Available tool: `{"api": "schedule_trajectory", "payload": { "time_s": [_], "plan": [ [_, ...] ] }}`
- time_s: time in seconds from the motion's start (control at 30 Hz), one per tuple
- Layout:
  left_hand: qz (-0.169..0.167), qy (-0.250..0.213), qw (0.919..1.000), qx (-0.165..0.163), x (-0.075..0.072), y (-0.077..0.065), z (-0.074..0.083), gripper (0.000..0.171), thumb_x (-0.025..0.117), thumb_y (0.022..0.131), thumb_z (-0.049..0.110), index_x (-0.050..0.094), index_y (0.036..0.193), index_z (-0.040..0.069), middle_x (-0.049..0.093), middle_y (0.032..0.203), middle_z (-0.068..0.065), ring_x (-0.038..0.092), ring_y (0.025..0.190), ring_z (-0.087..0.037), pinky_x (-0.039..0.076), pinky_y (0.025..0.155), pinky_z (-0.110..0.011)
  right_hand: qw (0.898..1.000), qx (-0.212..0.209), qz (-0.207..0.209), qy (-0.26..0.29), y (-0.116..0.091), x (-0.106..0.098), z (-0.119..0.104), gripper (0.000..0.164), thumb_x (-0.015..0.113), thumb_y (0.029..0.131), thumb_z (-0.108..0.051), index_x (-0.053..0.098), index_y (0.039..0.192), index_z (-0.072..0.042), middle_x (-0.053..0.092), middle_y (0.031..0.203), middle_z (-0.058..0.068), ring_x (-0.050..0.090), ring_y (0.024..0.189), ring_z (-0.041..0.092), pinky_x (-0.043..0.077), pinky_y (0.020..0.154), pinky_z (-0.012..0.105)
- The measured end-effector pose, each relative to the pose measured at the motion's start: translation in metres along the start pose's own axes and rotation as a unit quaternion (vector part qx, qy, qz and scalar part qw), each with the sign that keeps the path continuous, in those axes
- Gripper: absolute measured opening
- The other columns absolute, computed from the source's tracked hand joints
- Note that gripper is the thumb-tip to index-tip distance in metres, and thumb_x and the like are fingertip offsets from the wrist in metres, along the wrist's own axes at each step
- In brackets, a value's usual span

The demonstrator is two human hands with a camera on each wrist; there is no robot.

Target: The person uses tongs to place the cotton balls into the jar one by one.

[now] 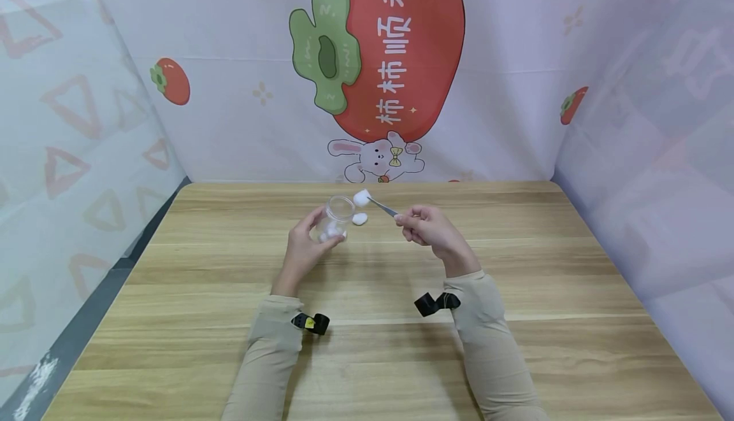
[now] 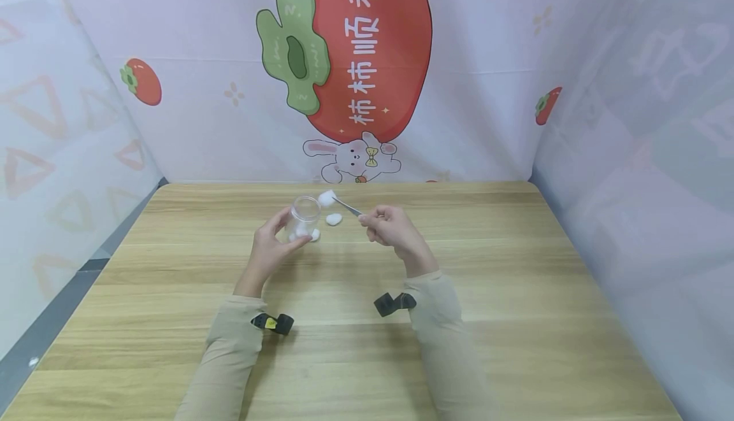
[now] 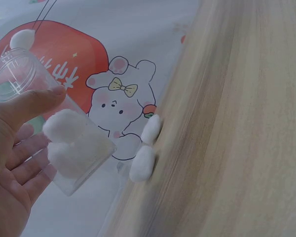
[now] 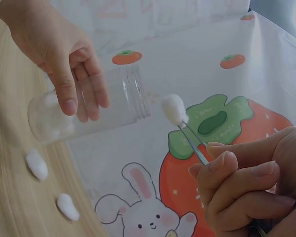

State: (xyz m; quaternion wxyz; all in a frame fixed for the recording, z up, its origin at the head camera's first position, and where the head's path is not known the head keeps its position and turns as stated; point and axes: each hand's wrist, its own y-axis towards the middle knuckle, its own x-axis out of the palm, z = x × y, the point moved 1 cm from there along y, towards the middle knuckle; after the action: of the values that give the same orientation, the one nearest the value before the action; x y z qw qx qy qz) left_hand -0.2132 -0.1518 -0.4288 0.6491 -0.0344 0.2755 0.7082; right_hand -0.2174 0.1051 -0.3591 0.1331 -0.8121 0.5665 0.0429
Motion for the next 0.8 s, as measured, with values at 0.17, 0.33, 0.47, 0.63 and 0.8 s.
{"api": "schedule_trajectory", "payload": {
  "time_s": [0.17, 0.33, 0.47, 0.63, 0.8],
  "plan": [
    [0.001, 0.0, 1.0, 0.003, 0.0007, 0.0003, -0.0005, 0.068, 0.084, 0.071, 0.01, 0.054, 0.131, -0.001, 0.062, 0.129, -0.021, 0.059, 0.121, -0.036, 0.042, 0.113, -0.051, 1.0, 0.005, 0.0, 0.003, 0.0007, 0.0018, -0.0016, 0.02, 0.053, 0.098, -0.015, 0.054, 0.079, -0.008, 0.048, 0.053, -0.008, 0.032, 0.043, 0.002, 0.025, 0.042, 0.015],
    [0.002, 0.0, 1.0, 0.007, 0.0009, 0.0002, -0.0004, 0.069, 0.084, 0.07, 0.01, 0.054, 0.131, -0.001, 0.062, 0.128, -0.022, 0.059, 0.12, -0.036, 0.043, 0.112, -0.051, 1.0, 0.005, -0.003, 0.004, 0.0017, 0.0027, -0.0024, 0.02, 0.054, 0.098, -0.015, 0.054, 0.079, -0.008, 0.048, 0.053, -0.009, 0.033, 0.043, 0.002, 0.026, 0.042, 0.015],
    [0.003, 0.001, 0.9999, 0.01, 0.0009, 0.0003, -0.0008, 0.068, 0.084, 0.07, 0.01, 0.054, 0.131, -0.001, 0.063, 0.128, -0.022, 0.06, 0.12, -0.037, 0.043, 0.112, -0.051, 1.0, 0.004, -0.005, 0.005, 0.0014, 0.004, -0.0043, 0.021, 0.054, 0.098, -0.015, 0.053, 0.078, -0.008, 0.048, 0.053, -0.009, 0.032, 0.043, 0.002, 0.025, 0.042, 0.015],
    [0.003, 0.002, 1.0, 0.009, 0.0006, 0.0004, -0.0003, 0.069, 0.084, 0.07, 0.01, 0.054, 0.131, -0.001, 0.062, 0.129, -0.022, 0.06, 0.12, -0.037, 0.043, 0.112, -0.051, 1.0, -0.002, -0.009, 0.005, 0.0016, 0.0065, -0.0057, 0.02, 0.054, 0.097, -0.014, 0.053, 0.078, -0.008, 0.048, 0.053, -0.008, 0.032, 0.042, 0.002, 0.025, 0.041, 0.015],
    [0.003, 0.0, 0.9999, 0.011, 0.0012, 0.0007, -0.0003, 0.069, 0.084, 0.07, 0.01, 0.054, 0.131, -0.001, 0.063, 0.128, -0.022, 0.06, 0.119, -0.037, 0.042, 0.112, -0.052, 1.0, 0.002, -0.011, 0.002, 0.0035, 0.0094, -0.0052, 0.02, 0.054, 0.097, -0.014, 0.053, 0.079, -0.007, 0.048, 0.053, -0.008, 0.033, 0.043, 0.003, 0.025, 0.041, 0.016]
  ]
}}
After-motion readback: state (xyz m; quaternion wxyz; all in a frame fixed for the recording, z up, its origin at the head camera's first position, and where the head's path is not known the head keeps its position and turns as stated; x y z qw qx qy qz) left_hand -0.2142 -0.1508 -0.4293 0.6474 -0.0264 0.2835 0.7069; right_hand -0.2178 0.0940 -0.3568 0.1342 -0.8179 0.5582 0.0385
